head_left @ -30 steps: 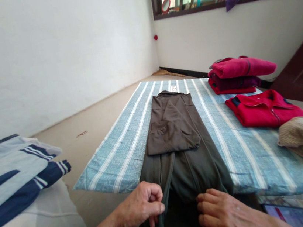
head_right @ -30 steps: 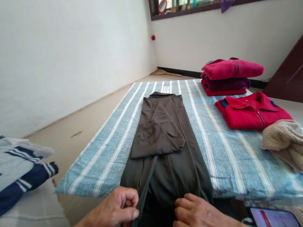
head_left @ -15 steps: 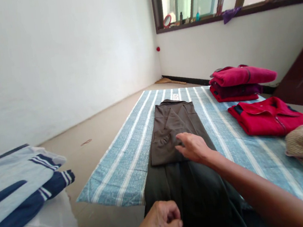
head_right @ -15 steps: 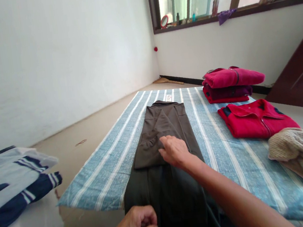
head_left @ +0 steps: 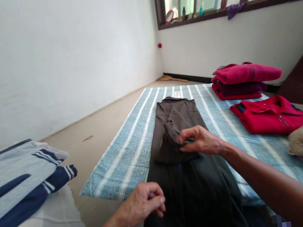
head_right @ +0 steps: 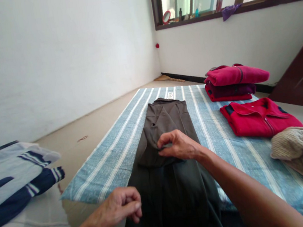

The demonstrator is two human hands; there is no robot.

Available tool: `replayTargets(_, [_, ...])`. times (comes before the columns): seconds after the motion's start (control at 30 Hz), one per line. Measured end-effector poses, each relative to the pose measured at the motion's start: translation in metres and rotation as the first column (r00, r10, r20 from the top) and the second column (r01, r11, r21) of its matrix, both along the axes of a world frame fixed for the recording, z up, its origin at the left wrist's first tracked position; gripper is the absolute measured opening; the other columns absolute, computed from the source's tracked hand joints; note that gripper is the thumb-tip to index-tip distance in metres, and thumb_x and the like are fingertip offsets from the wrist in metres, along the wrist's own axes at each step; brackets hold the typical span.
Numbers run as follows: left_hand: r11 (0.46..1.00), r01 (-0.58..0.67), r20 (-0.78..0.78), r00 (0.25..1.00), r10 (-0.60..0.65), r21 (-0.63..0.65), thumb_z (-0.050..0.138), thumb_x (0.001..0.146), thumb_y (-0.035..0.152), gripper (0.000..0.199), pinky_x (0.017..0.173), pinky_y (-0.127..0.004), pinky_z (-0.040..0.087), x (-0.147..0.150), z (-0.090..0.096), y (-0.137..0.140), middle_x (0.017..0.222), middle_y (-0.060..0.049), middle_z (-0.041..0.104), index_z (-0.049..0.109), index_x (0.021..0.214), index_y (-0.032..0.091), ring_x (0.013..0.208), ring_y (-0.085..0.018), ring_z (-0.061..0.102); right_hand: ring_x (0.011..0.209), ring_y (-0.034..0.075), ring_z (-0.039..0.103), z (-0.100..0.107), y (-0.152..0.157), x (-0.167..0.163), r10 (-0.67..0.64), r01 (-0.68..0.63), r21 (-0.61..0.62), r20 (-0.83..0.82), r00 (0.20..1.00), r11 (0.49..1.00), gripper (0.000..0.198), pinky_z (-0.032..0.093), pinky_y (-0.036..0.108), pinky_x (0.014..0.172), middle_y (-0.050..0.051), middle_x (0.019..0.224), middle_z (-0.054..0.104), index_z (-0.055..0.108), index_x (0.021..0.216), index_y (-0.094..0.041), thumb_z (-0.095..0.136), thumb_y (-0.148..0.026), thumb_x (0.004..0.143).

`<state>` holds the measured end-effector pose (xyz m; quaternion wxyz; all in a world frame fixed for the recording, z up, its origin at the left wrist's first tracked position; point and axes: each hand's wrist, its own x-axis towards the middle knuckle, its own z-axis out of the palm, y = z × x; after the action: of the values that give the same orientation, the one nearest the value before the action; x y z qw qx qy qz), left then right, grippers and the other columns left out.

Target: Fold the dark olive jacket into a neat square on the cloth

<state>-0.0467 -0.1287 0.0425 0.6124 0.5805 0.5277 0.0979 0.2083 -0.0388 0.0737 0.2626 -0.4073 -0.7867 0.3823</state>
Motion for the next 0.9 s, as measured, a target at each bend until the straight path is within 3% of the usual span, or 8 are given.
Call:
replayTargets(0.07, [0.995, -0.089, -0.024, 0.996, 0.089, 0.034, 0.062, 0.067, 0.045, 0.029, 0.059, -0.028, 0.049, -0.013, 0.01, 0.01, 0.064, -0.002, 0.067, 0.055, 0.069, 0.017, 0.06, -0.018, 0.065, 0.089, 0.016, 0.06, 0.001, -0.036, 0.015, 0.341, -0.337, 0.056, -0.124, 0.932, 0.94, 0.005, 0.045, 0.027, 0.083, 0.003, 0.093, 0.065, 0.064, 0.079, -0.016, 0.061, -0.016, 0.074])
replayTargets(0.17, [0.98, -0.175, -0.091, 0.979, 0.184, 0.1, 0.062, 0.066, 0.052, 0.035, 0.06, -0.029, 0.049, -0.022, 0.015, 0.017, 0.064, -0.002, 0.066, 0.055, 0.068, 0.017, 0.06, -0.018, 0.064, 0.1, 0.017, 0.057, -0.01, -0.084, 0.032, 0.443, -0.444, 0.087, 0.036, 0.896, 0.892, 0.018, 0.039, 0.033, 0.096, 0.003, 0.097, 0.064, 0.063, 0.084, -0.018, 0.058, -0.006, 0.071])
replayTargets(0.3, [0.978, -0.144, -0.235, 0.956, 0.177, 0.152, 0.056, 0.071, 0.059, 0.042, 0.055, -0.026, 0.046, -0.025, 0.005, 0.01, 0.057, -0.002, 0.062, 0.052, 0.061, 0.018, 0.054, -0.017, 0.06, 0.104, 0.017, 0.055, -0.027, -0.123, 0.042, 0.298, -0.325, 0.172, 0.167, 0.94, 0.93, 0.02, 0.03, 0.041, 0.106, 0.003, 0.094, 0.063, 0.06, 0.085, -0.019, 0.047, -0.005, 0.079])
replayTargets(0.47, [0.98, -0.039, -0.385, 0.916, 0.114, 0.196, 0.057, 0.069, 0.063, 0.047, 0.05, -0.023, 0.04, -0.032, -0.019, -0.011, 0.051, 0.002, 0.055, 0.05, 0.056, 0.019, 0.051, -0.015, 0.055, 0.09, 0.017, 0.059, -0.05, -0.152, 0.06, 0.052, -0.102, 0.344, 0.153, 0.987, 0.933, 0.025, 0.049, 0.032, 0.083, 0.008, 0.087, 0.063, 0.058, 0.092, -0.017, 0.036, -0.006, 0.087])
replayTargets(0.53, [0.988, -0.029, -0.354, 0.932, 0.082, 0.152, 0.06, 0.068, 0.061, 0.043, 0.053, -0.023, 0.041, -0.032, -0.026, -0.019, 0.056, 0.002, 0.058, 0.057, 0.061, 0.018, 0.057, -0.016, 0.056, 0.086, 0.017, 0.06, -0.068, -0.164, 0.071, -0.105, 0.037, 0.426, 0.137, 0.985, 0.904, 0.025, 0.052, 0.031, 0.078, 0.008, 0.088, 0.063, 0.058, 0.097, -0.016, 0.037, -0.005, 0.088])
replayTargets(0.6, [0.995, -0.056, -0.258, 0.963, 0.075, 0.081, 0.063, 0.067, 0.058, 0.041, 0.06, -0.024, 0.045, -0.029, -0.029, -0.024, 0.069, 0.0, 0.066, 0.064, 0.077, 0.018, 0.068, -0.02, 0.06, 0.095, 0.019, 0.059, -0.086, -0.176, 0.082, -0.253, 0.138, 0.548, 0.139, 0.958, 0.825, 0.03, 0.051, 0.035, 0.085, 0.01, 0.097, 0.063, 0.057, 0.107, -0.015, 0.039, -0.004, 0.087])
replayTargets(0.7, [0.984, -0.177, -0.146, 0.974, 0.176, 0.004, 0.068, 0.065, 0.055, 0.049, 0.077, -0.029, 0.048, -0.02, -0.029, -0.025, 0.089, -0.004, 0.071, 0.065, 0.096, 0.016, 0.089, -0.026, 0.063, 0.123, 0.027, 0.045, -0.108, -0.192, 0.092, -0.368, 0.1, 0.655, 0.285, 0.885, 0.749, 0.044, 0.046, 0.044, 0.094, 0.013, 0.124, 0.055, 0.053, 0.124, -0.018, 0.037, -0.004, 0.085])
replayTargets(0.9, [0.946, -0.318, -0.043, 0.948, 0.316, -0.057, 0.074, 0.06, 0.046, 0.045, 0.085, -0.035, 0.048, 0.001, -0.024, -0.026, 0.093, -0.005, 0.072, 0.068, 0.092, 0.015, 0.096, -0.03, 0.062, 0.134, 0.033, 0.028, -0.117, -0.204, 0.085, -0.392, -0.073, 0.659, 0.529, 0.753, 0.749, 0.06, 0.036, 0.055, 0.099, 0.015, 0.145, 0.032, 0.035, 0.141, -0.028, 0.035, -0.004, 0.085])
